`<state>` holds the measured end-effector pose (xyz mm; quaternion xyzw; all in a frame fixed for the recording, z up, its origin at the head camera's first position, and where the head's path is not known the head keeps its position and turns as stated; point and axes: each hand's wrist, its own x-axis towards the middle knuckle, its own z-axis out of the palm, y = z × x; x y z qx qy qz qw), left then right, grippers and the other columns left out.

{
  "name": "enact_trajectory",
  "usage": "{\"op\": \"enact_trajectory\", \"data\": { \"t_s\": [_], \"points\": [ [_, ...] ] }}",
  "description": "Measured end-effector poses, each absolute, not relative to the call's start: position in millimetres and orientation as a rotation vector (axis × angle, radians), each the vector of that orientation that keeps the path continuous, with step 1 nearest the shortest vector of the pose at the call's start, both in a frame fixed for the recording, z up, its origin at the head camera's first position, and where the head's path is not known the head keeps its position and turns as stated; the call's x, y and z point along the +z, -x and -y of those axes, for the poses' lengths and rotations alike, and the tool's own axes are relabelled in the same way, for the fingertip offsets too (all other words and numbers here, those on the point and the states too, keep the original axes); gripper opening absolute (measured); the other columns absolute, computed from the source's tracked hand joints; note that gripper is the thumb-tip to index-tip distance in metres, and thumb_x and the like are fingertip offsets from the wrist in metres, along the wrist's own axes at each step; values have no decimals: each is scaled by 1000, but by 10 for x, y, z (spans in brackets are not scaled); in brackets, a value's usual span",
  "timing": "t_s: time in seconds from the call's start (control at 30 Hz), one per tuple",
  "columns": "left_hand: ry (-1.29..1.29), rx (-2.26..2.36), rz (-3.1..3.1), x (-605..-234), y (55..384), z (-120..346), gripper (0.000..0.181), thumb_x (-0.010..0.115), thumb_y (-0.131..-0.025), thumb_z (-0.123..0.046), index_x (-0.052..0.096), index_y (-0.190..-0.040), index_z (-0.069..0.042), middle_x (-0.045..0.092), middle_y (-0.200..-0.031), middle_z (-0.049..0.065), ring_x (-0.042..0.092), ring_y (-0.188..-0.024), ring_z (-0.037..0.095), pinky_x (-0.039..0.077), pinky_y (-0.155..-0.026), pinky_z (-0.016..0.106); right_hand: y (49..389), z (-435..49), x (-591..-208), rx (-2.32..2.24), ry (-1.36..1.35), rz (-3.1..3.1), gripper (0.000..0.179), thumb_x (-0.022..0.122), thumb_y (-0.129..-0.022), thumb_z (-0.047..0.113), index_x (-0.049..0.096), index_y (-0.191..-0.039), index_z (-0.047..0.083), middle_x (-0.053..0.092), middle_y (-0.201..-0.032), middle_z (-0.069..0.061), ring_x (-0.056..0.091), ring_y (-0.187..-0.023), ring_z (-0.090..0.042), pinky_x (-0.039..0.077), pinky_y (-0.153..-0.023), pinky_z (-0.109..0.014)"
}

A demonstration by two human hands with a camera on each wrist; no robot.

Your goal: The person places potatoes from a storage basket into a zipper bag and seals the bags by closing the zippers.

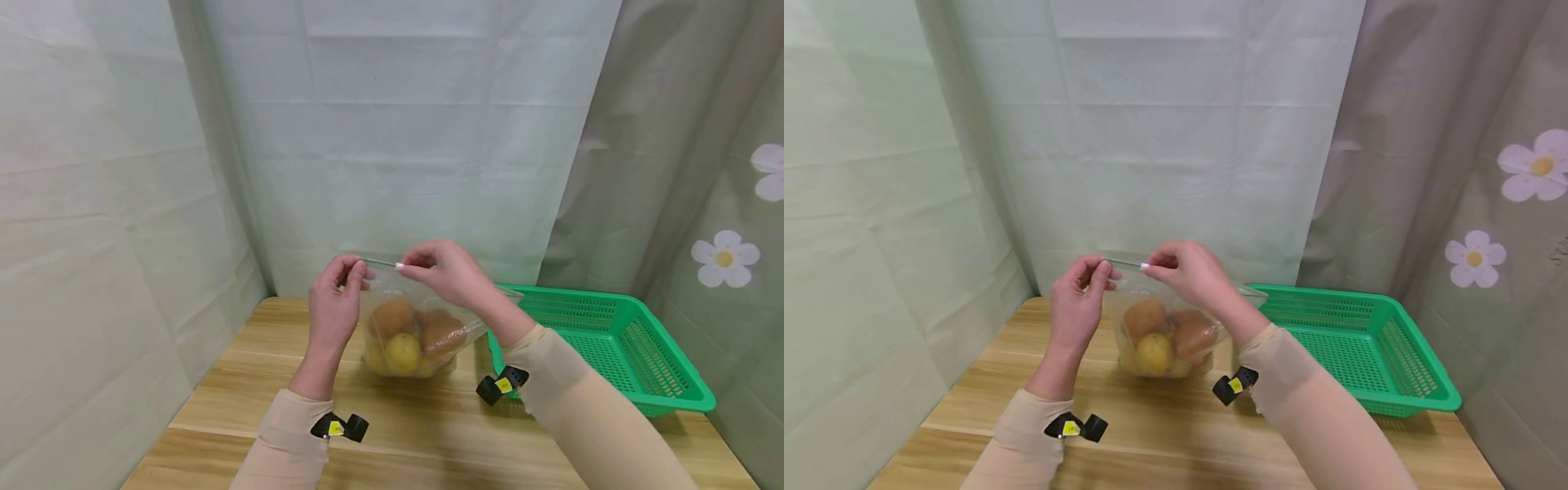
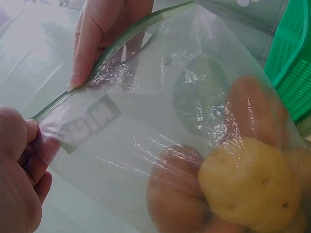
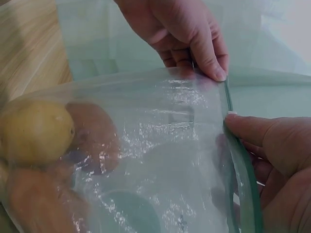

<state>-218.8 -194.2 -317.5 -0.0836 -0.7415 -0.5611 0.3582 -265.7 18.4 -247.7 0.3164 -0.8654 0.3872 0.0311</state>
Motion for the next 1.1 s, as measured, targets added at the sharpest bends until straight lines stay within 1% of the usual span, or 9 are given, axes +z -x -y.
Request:
{"op": "enact_trajectory", "data": {
  "t_s": [0.07, 0.13, 0.23, 0.3, 0.43, 0.57, 0.83, 0.93, 1.1],
  "points": [
    [210, -1453, 1912, -3175, 2188, 1945, 13, 67, -111, -16, 74, -111, -5, 78, -97, 7, 72, -83, 23, 61, -79, 28, 2657, -209, -2476, 1189, -969, 2670, 13, 78, -105, 27, 84, -109, 17, 79, -105, 5, 72, -106, -18, 60, -93, -44],
    [206, -1459, 1908, -3173, 2189, 1946, 13, 67, -111, -16, 75, -111, -6, 78, -97, 7, 72, -83, 23, 62, -80, 35, 2655, -232, -2476, 1186, -961, 2676, 14, 78, -105, 27, 84, -109, 16, 79, -105, 4, 72, -106, -19, 60, -92, -44],
    [207, -1471, 1897, -3176, 2194, 1950, 13, 67, -111, -16, 75, -111, -5, 78, -97, 8, 72, -83, 23, 63, -80, 39, 2657, -267, -2483, 1186, -947, 2684, 14, 78, -105, 27, 85, -110, 15, 79, -106, 4, 73, -105, -18, 60, -92, -43],
    [205, -1474, 1889, -3182, 2200, 1954, 14, 67, -111, -15, 75, -111, -3, 78, -97, 8, 72, -83, 24, 63, -79, 37, 2660, -288, -2489, 1193, -939, 2689, 14, 78, -105, 27, 85, -110, 15, 79, -106, 4, 73, -105, -18, 60, -92, -43],
    [207, -1478, 1875, -3201, 2218, 1968, 14, 67, -111, -14, 75, -111, -2, 78, -97, 10, 72, -82, 25, 61, -78, 28, 2664, -340, -2506, 1223, -930, 2691, 14, 79, -105, 26, 85, -111, 14, 80, -108, 3, 74, -106, -19, 60, -93, -44],
    [214, -1489, 1865, -3210, 2227, 1978, 16, 67, -111, -15, 75, -110, -1, 78, -96, 11, 72, -82, 25, 60, -77, 26, 2663, -394, -2522, 1239, -915, 2698, 15, 79, -105, 25, 85, -112, 14, 80, -109, 2, 75, -107, -19, 60, -95, -45],
    [211, -1482, 1861, -3217, 2238, 1993, 17, 66, -111, -15, 75, -110, -1, 78, -97, 12, 72, -82, 25, 59, -77, 26, 2672, -500, -2544, 1215, -884, 2724, 17, 79, -105, 29, 84, -113, 15, 79, -110, 3, 74, -110, -20, 60, -96, -47],
    [210, -1475, 1866, -3218, 2244, 1995, 17, 66, -111, -15, 75, -110, -1, 79, -97, 11, 72, -83, 25, 61, -78, 29, 2669, -541, -2549, 1210, -881, 2727, 17, 79, -105, 29, 84, -113, 16, 79, -111, 3, 73, -110, -20, 59, -96, -47],
    [202, -1474, 1869, -3218, 2253, 2000, 17, 66, -112, -16, 74, -110, -1, 79, -97, 11, 72, -83, 24, 61, -77, 31, 2668, -611, -2553, 1209, -885, 2717, 17, 78, -105, 28, 84, -113, 15, 79, -110, 3, 74, -109, -20, 59, -95, -48]
  ]
}}
